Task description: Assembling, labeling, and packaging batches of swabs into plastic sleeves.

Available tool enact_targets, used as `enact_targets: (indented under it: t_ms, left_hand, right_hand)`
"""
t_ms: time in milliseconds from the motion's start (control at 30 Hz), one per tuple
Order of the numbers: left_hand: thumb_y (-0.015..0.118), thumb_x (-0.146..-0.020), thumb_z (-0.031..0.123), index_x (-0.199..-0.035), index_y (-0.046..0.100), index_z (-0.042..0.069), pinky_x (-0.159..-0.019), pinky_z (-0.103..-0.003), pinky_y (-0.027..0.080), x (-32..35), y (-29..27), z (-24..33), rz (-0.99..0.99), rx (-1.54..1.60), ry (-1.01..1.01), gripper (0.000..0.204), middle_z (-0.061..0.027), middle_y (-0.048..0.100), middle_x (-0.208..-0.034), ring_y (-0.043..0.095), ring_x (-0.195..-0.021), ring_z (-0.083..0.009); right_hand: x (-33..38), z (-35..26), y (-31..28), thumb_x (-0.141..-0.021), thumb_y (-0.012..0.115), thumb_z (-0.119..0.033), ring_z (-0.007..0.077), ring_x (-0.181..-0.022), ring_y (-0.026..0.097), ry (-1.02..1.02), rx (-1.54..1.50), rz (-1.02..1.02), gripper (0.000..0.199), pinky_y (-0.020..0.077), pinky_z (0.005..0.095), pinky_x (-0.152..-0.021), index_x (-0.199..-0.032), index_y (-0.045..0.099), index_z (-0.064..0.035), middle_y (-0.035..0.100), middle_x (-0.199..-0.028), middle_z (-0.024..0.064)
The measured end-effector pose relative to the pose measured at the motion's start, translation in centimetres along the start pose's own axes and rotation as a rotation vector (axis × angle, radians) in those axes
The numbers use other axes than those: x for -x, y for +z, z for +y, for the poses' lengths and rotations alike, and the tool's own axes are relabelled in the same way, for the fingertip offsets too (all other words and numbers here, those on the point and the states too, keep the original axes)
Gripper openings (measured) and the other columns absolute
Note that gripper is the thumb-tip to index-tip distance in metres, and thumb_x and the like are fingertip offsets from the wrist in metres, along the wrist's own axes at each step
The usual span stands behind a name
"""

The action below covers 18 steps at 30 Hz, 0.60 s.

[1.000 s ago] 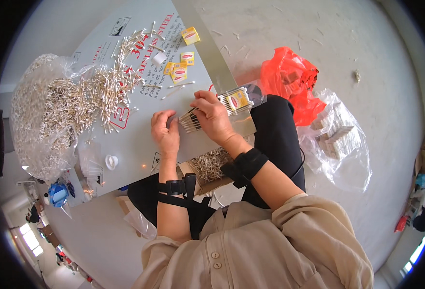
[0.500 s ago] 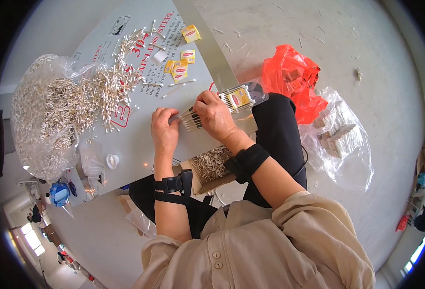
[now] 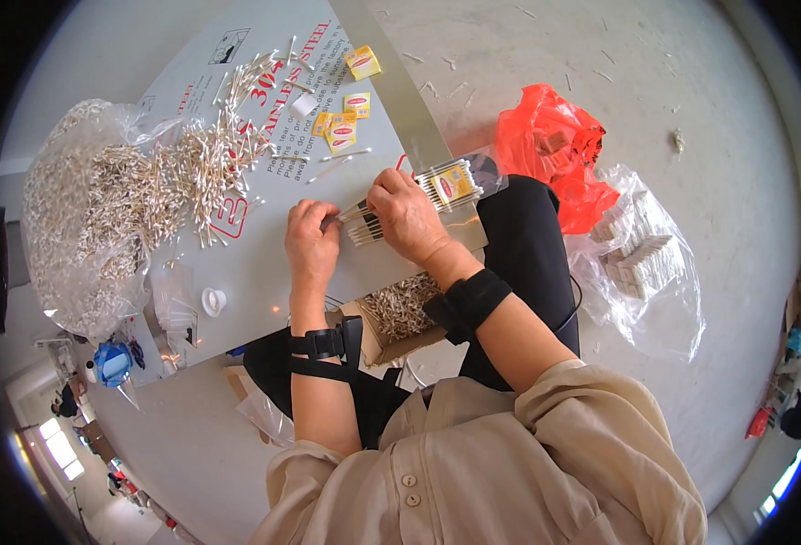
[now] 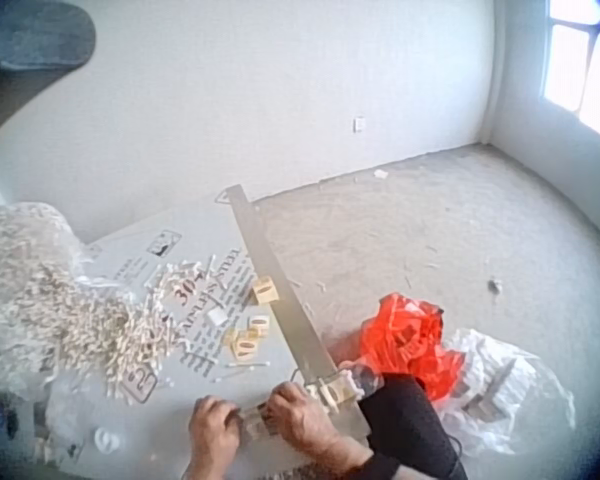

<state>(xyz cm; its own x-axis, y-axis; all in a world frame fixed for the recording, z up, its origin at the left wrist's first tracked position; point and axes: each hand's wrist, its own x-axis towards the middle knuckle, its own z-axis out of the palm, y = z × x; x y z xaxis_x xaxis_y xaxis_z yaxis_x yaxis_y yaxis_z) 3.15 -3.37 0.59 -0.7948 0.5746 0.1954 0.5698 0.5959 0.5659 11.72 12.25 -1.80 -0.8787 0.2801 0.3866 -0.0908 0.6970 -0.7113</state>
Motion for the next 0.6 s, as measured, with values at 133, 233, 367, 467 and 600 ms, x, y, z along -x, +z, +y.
enact_targets:
  t_ms: [133, 233, 367, 467, 600]
  left_hand:
    - [0.066, -0.073, -0.004, -0.088, 0.065, 0.004, -0.078, -0.037, 0.049, -0.2, 0.0, 0.1, -0.015, 0.003, -0.011, 0.017, -0.0075, 0.061, -0.091, 0.059, -0.091, -0.0283]
    - [0.065, -0.074, -0.004, -0.089, 0.065, 0.004, -0.079, -0.038, 0.049, -0.3, -0.2, 0.2, -0.020, 0.002, 0.007, 0.017, -0.0080, 0.062, -0.091, 0.059, -0.091, -0.0288]
    - [0.063, -0.075, -0.006, -0.092, 0.067, 0.005, -0.082, -0.039, 0.049, 0.2, 0.2, 0.6, 0.044, -0.048, 0.069, 0.020, -0.0071, 0.060, -0.094, 0.058, -0.094, -0.0291]
    - [0.064, -0.075, -0.006, -0.094, 0.067, 0.005, -0.084, -0.041, 0.048, 0.8, 0.6, 0.9, 0.046, -0.083, 0.103, 0.023, -0.0069, 0.059, -0.096, 0.057, -0.097, -0.0299]
    - [0.067, -0.076, -0.002, -0.099, 0.066, 0.006, -0.087, -0.042, 0.047, -0.3, 1.3, 0.4, 0.177, -0.016, 0.051, 0.025, -0.0079, 0.059, -0.098, 0.055, -0.101, -0.0321]
  right_hand:
    - [0.0, 0.2, -0.2, -0.077, 0.059, -0.001, 0.0351, -0.087, 0.056, -0.005, -0.013, -0.007, 0.005, 0.0481, 0.0409, -0.078, -0.082, 0.057, -0.0020, 0.054, -0.091, 0.0133]
    - [-0.1, 0.1, -0.1, -0.076, 0.059, 0.000, 0.0352, -0.086, 0.056, -0.001, -0.022, -0.008, 0.005, 0.0481, 0.0411, -0.078, -0.081, 0.058, -0.0019, 0.054, -0.091, 0.0133]
    - [-0.2, 0.2, -0.2, -0.077, 0.061, 0.000, 0.0349, -0.086, 0.056, -0.012, -0.039, 0.001, 0.004, 0.0479, 0.0414, -0.077, -0.079, 0.058, -0.0014, 0.055, -0.090, 0.0133]
    - [-0.4, 0.4, -0.3, -0.075, 0.063, 0.001, 0.0348, -0.087, 0.058, 0.009, -0.065, 0.007, 0.006, 0.0486, 0.0411, -0.077, -0.078, 0.059, -0.0012, 0.056, -0.090, 0.0133]
    - [-0.2, 0.1, -0.4, -0.073, 0.065, 0.004, 0.0339, -0.085, 0.060, 0.104, -0.211, 0.050, 0.009, 0.0502, 0.0393, -0.073, -0.080, 0.061, -0.0007, 0.058, -0.091, 0.0132]
